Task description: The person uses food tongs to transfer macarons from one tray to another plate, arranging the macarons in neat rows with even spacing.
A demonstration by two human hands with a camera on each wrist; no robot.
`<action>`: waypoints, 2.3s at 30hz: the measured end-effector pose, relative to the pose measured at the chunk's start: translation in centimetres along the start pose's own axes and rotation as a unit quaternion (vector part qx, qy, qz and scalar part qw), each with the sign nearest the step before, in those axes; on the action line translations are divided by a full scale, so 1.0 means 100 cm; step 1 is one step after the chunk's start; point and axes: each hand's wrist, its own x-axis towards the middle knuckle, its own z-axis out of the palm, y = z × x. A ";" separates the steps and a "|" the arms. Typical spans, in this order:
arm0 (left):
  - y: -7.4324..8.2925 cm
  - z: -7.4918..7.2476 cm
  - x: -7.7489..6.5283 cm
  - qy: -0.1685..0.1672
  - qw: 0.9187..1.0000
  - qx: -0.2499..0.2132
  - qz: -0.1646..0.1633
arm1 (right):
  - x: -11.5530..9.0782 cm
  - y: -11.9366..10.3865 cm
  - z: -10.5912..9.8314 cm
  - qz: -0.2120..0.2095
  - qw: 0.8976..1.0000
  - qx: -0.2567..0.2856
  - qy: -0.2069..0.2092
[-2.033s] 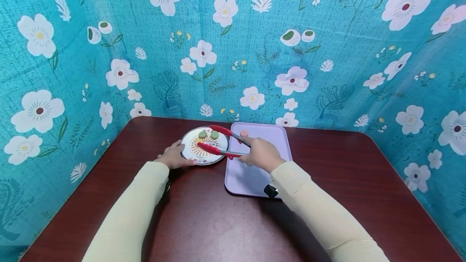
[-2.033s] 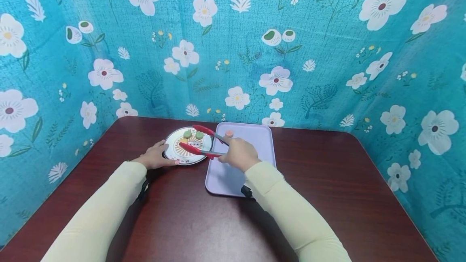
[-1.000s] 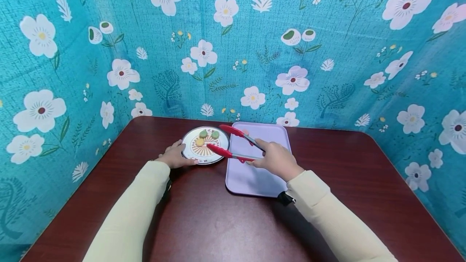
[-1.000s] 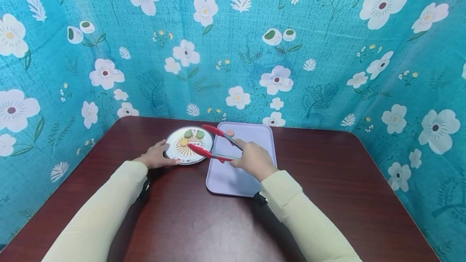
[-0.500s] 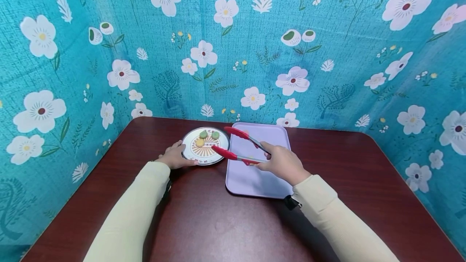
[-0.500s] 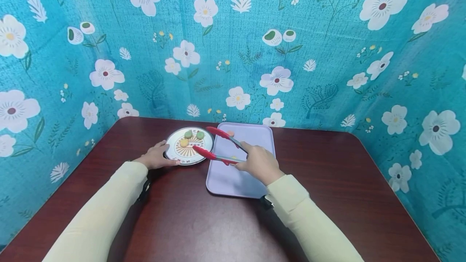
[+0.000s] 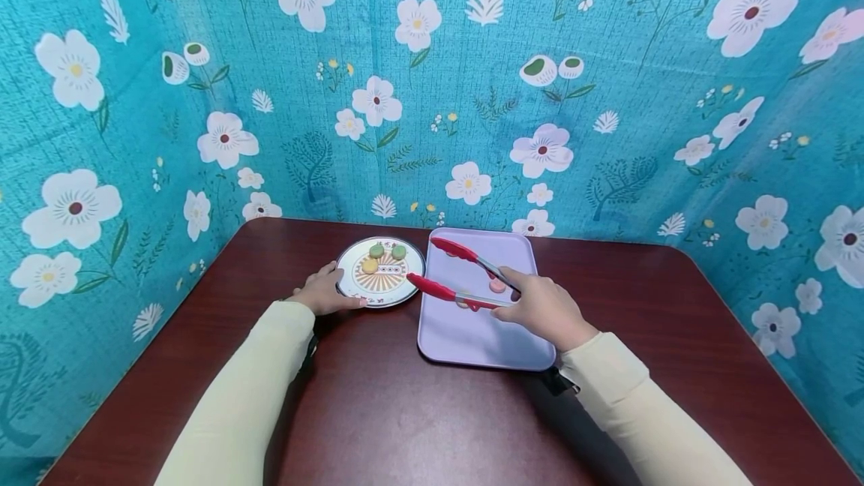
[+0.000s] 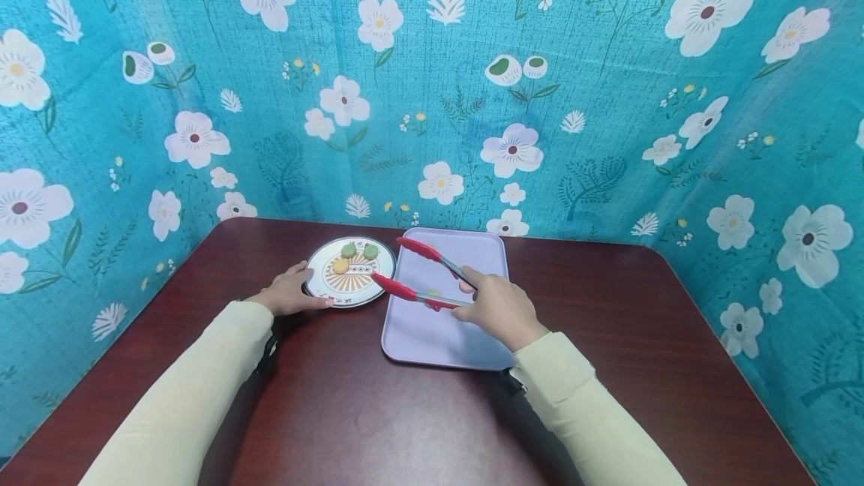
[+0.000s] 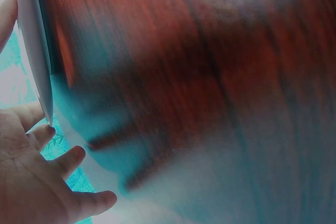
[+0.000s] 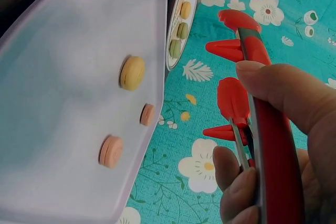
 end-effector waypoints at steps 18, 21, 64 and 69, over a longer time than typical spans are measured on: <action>0.001 0.000 -0.004 -0.002 1.000 -0.010 -0.001 | -0.011 0.011 -0.005 0.012 1.000 -0.004 -0.009; 0.001 0.000 -0.004 -0.001 1.000 -0.010 -0.001 | -0.013 0.013 -0.005 0.013 1.000 -0.006 -0.008; 0.002 -0.001 -0.002 0.000 1.000 -0.012 -0.006 | -0.027 0.037 0.000 0.050 0.998 -0.023 -0.042; 0.003 -0.001 -0.003 -0.001 1.000 -0.011 -0.009 | -0.031 0.042 0.003 0.046 0.998 -0.025 -0.042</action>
